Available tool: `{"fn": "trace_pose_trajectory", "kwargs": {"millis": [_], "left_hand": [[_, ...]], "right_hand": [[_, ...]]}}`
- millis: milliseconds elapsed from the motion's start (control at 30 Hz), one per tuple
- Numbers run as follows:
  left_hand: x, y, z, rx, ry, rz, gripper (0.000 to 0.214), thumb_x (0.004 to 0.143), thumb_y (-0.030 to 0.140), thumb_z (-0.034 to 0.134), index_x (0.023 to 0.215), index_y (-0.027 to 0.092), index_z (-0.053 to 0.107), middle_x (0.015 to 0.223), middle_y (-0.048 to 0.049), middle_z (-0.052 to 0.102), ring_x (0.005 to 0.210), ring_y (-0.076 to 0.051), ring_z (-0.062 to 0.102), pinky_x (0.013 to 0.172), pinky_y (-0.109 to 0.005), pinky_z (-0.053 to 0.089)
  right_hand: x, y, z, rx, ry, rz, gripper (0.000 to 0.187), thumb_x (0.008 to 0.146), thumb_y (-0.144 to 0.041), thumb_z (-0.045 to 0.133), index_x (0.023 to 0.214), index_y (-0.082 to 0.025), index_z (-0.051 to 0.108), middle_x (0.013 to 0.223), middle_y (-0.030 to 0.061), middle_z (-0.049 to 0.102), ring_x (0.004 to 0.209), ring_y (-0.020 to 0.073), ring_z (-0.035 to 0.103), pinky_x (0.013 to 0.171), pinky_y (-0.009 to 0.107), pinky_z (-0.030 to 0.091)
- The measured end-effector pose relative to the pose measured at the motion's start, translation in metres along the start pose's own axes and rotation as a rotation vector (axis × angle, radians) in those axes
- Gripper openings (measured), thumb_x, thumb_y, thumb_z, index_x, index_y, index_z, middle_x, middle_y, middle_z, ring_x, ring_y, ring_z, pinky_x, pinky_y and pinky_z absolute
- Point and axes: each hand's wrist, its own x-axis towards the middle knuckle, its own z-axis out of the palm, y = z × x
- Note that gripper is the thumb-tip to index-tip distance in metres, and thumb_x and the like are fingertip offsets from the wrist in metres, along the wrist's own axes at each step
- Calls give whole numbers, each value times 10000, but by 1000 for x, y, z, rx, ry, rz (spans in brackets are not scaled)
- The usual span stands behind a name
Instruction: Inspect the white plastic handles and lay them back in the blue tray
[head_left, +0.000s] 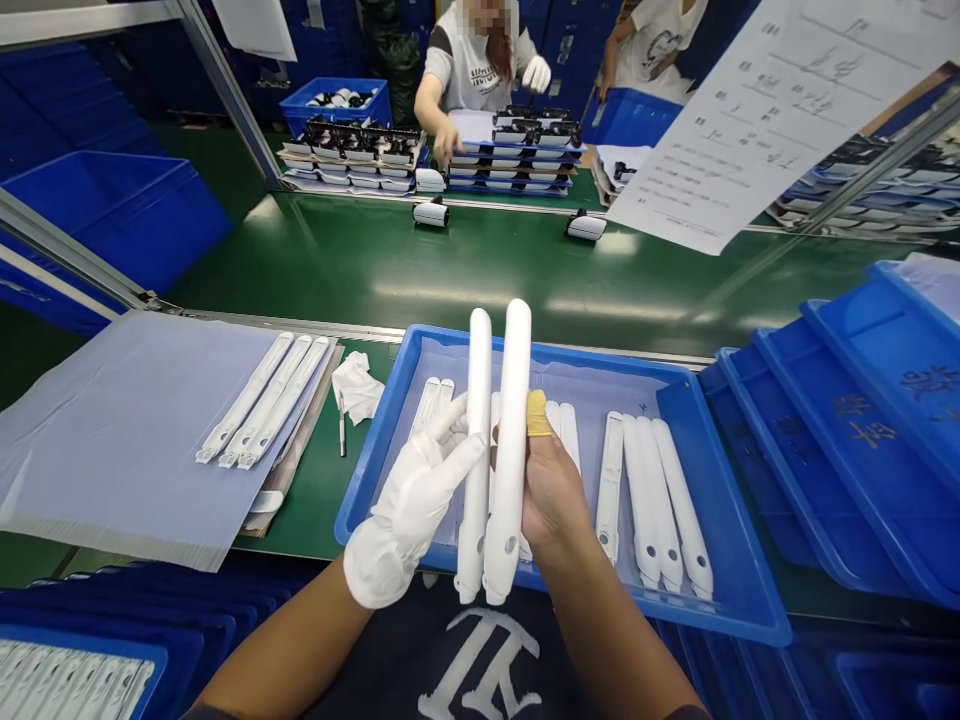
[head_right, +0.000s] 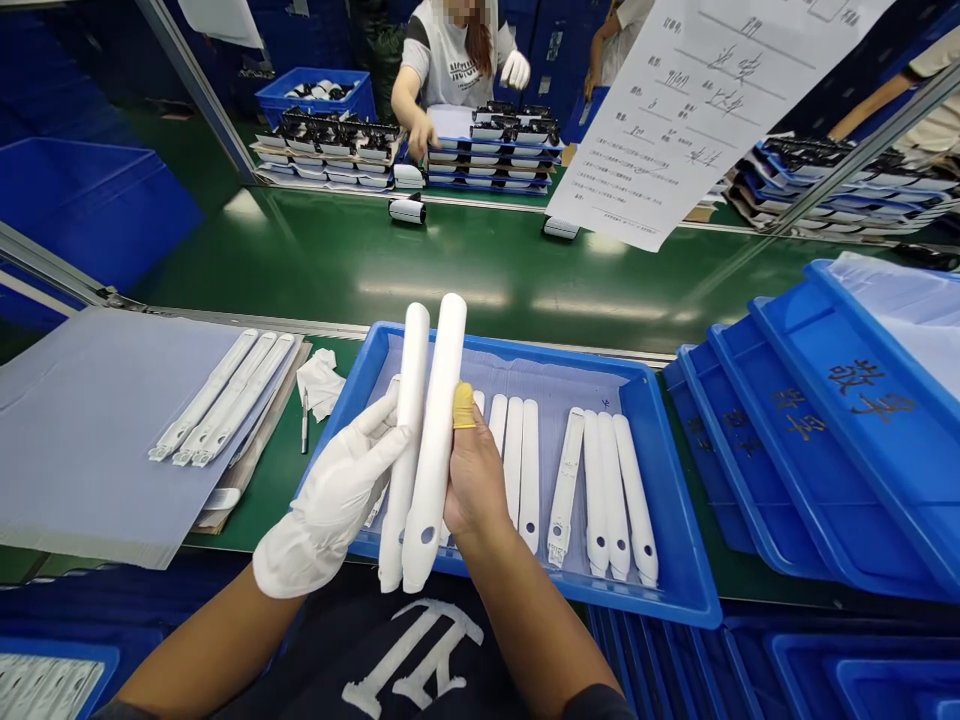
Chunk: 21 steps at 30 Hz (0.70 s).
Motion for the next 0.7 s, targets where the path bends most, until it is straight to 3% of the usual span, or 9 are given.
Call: {"fn": "trace_pose_trajectory", "kwargs": {"millis": [67, 167, 300, 400, 500, 600, 700], "left_hand": [[-1, -3, 2, -11, -20, 9, 593, 893, 309, 694, 1449, 299, 487, 1403, -60, 609, 1309, -262, 560, 1079, -366, 491], [-6, -7, 2, 76, 43, 63, 627, 894, 297, 694, 1462, 375, 441, 1432, -2, 584, 1345, -215, 525, 1084, -305, 476], [-14, -5, -1, 295, 138, 112, 346, 950, 353, 607, 1293, 315, 613, 1404, 6, 605, 1326, -174, 538, 1089, -243, 442], [-19, -2, -2, 345, 70, -12, 291, 916, 436, 633, 1086, 210, 705, 1211, -67, 704, 1125, -228, 667, 935, -287, 538], [-20, 0, -1, 251, -42, -137, 296, 828, 433, 741, 981, 185, 687, 901, -62, 750, 821, -216, 727, 756, -308, 571], [-17, -2, 2, 70, -107, -235, 247, 829, 389, 736, 916, 185, 627, 590, -12, 685, 527, -184, 668, 564, -299, 556], [-13, -3, 6, -102, -153, -303, 226, 865, 375, 673, 934, 178, 588, 514, -16, 658, 391, -197, 601, 392, -283, 483]], "right_hand": [[-1, 2, 1, 49, 8, 79, 435, 731, -671, 730, 807, -245, 679, 555, -29, 628, 563, 203, 633, 510, 316, 495], [-5, 0, 0, 103, 60, 97, 453, 700, -672, 756, 814, -244, 660, 545, -54, 600, 524, 176, 607, 488, 298, 473], [-11, -5, -1, 65, 96, 41, 514, 695, -680, 752, 967, -246, 699, 501, -80, 545, 479, 157, 566, 479, 290, 463], [-13, -6, -2, 1, 84, -43, 569, 735, -667, 725, 1127, -256, 693, 709, -31, 697, 640, 189, 657, 555, 300, 515], [-11, -2, -3, -51, 58, -171, 522, 773, -649, 697, 1130, -267, 706, 939, -5, 743, 807, 193, 686, 672, 300, 548], [-7, 3, -4, -93, 31, -271, 460, 822, -602, 670, 1146, -279, 712, 1054, 3, 738, 950, 201, 676, 817, 328, 549], [-5, 7, -5, -135, 32, -310, 425, 845, -560, 658, 1152, -273, 718, 1084, 13, 734, 1012, 214, 665, 892, 361, 537]]}}
